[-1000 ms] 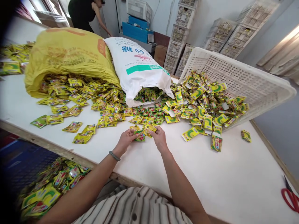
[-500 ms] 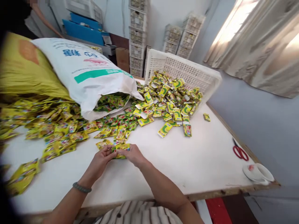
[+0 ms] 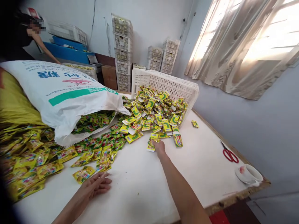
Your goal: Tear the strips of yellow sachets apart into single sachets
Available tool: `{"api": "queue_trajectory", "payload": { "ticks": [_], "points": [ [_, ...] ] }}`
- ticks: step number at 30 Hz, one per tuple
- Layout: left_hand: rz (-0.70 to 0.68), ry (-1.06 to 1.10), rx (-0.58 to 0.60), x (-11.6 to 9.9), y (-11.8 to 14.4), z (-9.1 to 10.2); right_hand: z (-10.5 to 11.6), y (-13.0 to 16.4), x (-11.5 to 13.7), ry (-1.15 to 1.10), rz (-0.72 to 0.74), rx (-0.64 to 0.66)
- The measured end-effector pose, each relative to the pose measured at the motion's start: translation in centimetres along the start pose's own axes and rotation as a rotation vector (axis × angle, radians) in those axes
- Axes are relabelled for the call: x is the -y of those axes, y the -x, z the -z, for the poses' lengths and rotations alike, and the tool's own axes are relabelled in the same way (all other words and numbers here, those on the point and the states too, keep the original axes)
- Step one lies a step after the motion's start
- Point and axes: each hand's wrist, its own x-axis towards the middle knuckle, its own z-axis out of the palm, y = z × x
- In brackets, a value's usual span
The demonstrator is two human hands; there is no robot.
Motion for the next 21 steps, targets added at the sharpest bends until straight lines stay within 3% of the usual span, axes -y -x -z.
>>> {"api": "queue_trajectory", "payload": {
  "ticks": [2,4,8,11,15,17,19,21],
  "points": [
    [0.054,0.066,0.042,-0.5,0.0,0.3,-1.8,2.1,-0.9,0.026,0.009,0.019],
    [0.105,0.143,0.076,-1.0,0.4,0.5,-4.0,5.4,-1.3,0.131,0.14,0.095],
    [0.16,0.29,0.147,-1.3,1.1,0.6,-7.2,12.4,-0.7,0.534,0.794,0.533],
    [0.081,0.37,0.177,-0.9,1.2,0.8,-7.8,15.2,0.0,0.658,1.059,0.731],
    [0.033,0.361,0.267,-0.5,1.3,0.9,-7.0,15.7,0.5,0.733,1.108,0.711],
    [-0.003,0.363,0.244,-0.6,1.3,0.8,-6.3,15.5,0.7,0.747,1.079,0.695],
    [-0.074,0.349,0.151,-0.6,1.2,0.7,-5.4,15.2,1.0,0.715,0.967,0.67],
    [-0.16,0.294,0.033,-0.6,1.1,0.5,-4.8,14.7,1.4,0.617,0.735,0.616]
  ]
}}
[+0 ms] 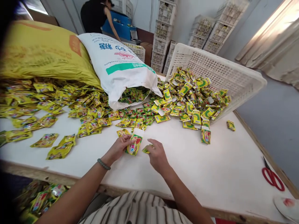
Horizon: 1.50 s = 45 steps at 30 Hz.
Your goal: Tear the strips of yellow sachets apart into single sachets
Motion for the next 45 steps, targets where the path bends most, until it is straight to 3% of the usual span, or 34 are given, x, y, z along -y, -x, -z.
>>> {"api": "queue_trajectory", "payload": {
  "ticks": [2,4,6,12,16,20,26,31,38,45],
  "points": [
    [-0.075,-0.119,-0.043,0.2,-0.1,-0.1,0.9,-0.7,-0.2,-0.19,-0.282,-0.08],
    [-0.119,-0.261,-0.009,0.3,0.0,-0.2,1.6,-1.9,-0.2,-0.345,-0.512,-0.187],
    [-0.14,-0.367,0.054,0.4,0.1,-0.4,1.9,-3.4,-0.2,-0.441,-0.599,-0.251],
    [-0.128,-0.38,0.078,0.3,0.8,-0.6,1.1,-5.6,-1.0,-0.689,-0.631,0.091],
    [-0.121,-0.408,0.068,0.1,1.1,-0.6,0.5,-5.9,-0.9,-0.576,-0.609,0.198],
    [-0.081,-0.335,0.054,-0.1,1.0,-0.7,0.1,-6.2,-0.4,-0.517,-0.592,0.104],
    [-0.049,-0.23,0.048,-0.2,1.0,-0.7,-0.4,-6.1,-0.1,-0.751,-0.664,-0.001],
    [-0.036,-0.235,0.042,0.0,1.0,-0.7,-0.5,-5.6,0.1,-0.543,-0.651,-0.064],
    [-0.022,-0.181,0.012,-0.1,0.9,-0.8,-0.2,-5.2,-0.3,-0.768,-0.762,-0.171],
    [0.008,-0.07,0.017,-0.3,1.1,-0.7,0.3,-5.5,0.1,-0.626,-0.64,-0.009]
  ]
}}
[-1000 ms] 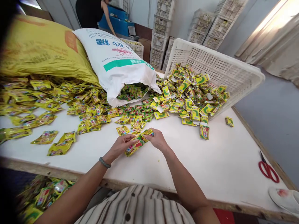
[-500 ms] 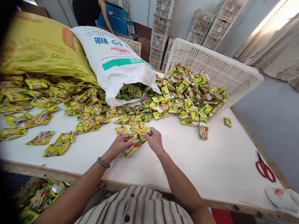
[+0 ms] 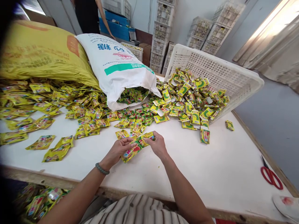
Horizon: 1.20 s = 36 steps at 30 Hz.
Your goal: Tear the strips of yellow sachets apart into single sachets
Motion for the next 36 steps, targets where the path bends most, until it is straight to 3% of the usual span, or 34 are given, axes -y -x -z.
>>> {"api": "queue_trajectory", "payload": {
  "ticks": [5,9,13,19,23,28,33,36],
  "points": [
    [0.001,0.047,0.004,-0.2,0.1,-0.1,-0.7,-0.3,0.1,0.177,0.103,0.076],
    [-0.015,0.06,-0.027,0.0,-0.1,0.0,-1.8,-0.2,-0.1,0.32,0.243,-0.027],
    [-0.011,0.078,0.033,0.1,-0.2,-0.2,-2.9,-0.1,-0.6,0.405,0.36,-0.056],
    [-0.005,0.103,-0.032,0.0,-0.2,-0.2,-3.1,0.0,-1.2,0.369,0.358,-0.205],
    [-0.049,0.107,-0.048,0.0,-0.2,0.0,-3.6,0.2,-1.5,0.419,0.399,-0.08],
    [-0.042,0.098,-0.014,0.2,0.0,0.0,-4.3,-0.1,-2.0,0.403,0.331,0.03],
    [-0.069,0.105,-0.089,0.0,-0.1,-0.1,-4.4,0.4,-1.5,0.31,0.383,-0.22],
    [-0.064,0.096,-0.079,-0.3,0.1,-0.2,-4.7,0.8,-1.5,0.272,0.38,-0.204]
  ]
}}
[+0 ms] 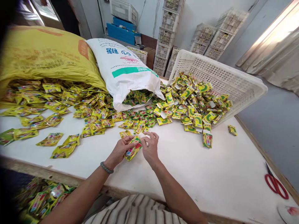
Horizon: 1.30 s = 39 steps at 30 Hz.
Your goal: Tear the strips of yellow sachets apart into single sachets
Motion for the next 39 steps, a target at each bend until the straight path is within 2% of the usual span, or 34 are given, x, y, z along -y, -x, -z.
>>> {"api": "queue_trajectory", "payload": {
  "ticks": [5,10,12,15,18,20,23,28,33,39],
  "points": [
    [-0.01,-0.008,0.012,-0.4,0.4,-0.2,-0.3,0.4,0.3,-0.133,-0.036,0.109],
    [-0.134,0.005,-0.06,-0.6,0.4,-0.3,0.0,0.2,0.8,-0.259,-0.176,0.022],
    [-0.188,0.009,-0.077,-0.5,0.3,-0.2,-0.2,0.2,0.7,-0.357,-0.211,0.103],
    [-0.21,-0.061,-0.001,-0.4,0.4,0.0,-0.4,0.2,0.3,-0.442,-0.221,0.201],
    [-0.184,-0.132,0.072,-0.3,0.5,0.2,-0.2,0.0,-0.3,-0.435,-0.235,0.234],
    [-0.161,-0.139,0.078,-0.3,0.5,0.2,0.1,-0.2,-0.5,-0.448,-0.262,0.248],
    [-0.144,-0.121,0.049,-0.2,0.4,0.1,0.7,-0.5,-0.2,-0.44,-0.273,0.255],
    [-0.149,-0.08,-0.026,0.0,0.2,0.2,1.3,-0.7,0.6,-0.327,-0.145,0.24],
    [-0.164,-0.105,-0.045,0.0,0.3,0.3,1.0,-0.9,0.7,-0.382,-0.297,0.265],
    [-0.132,-0.088,-0.028,-0.3,0.4,0.3,0.9,-1.4,0.2,-0.702,-0.532,0.236]
  ]
}}
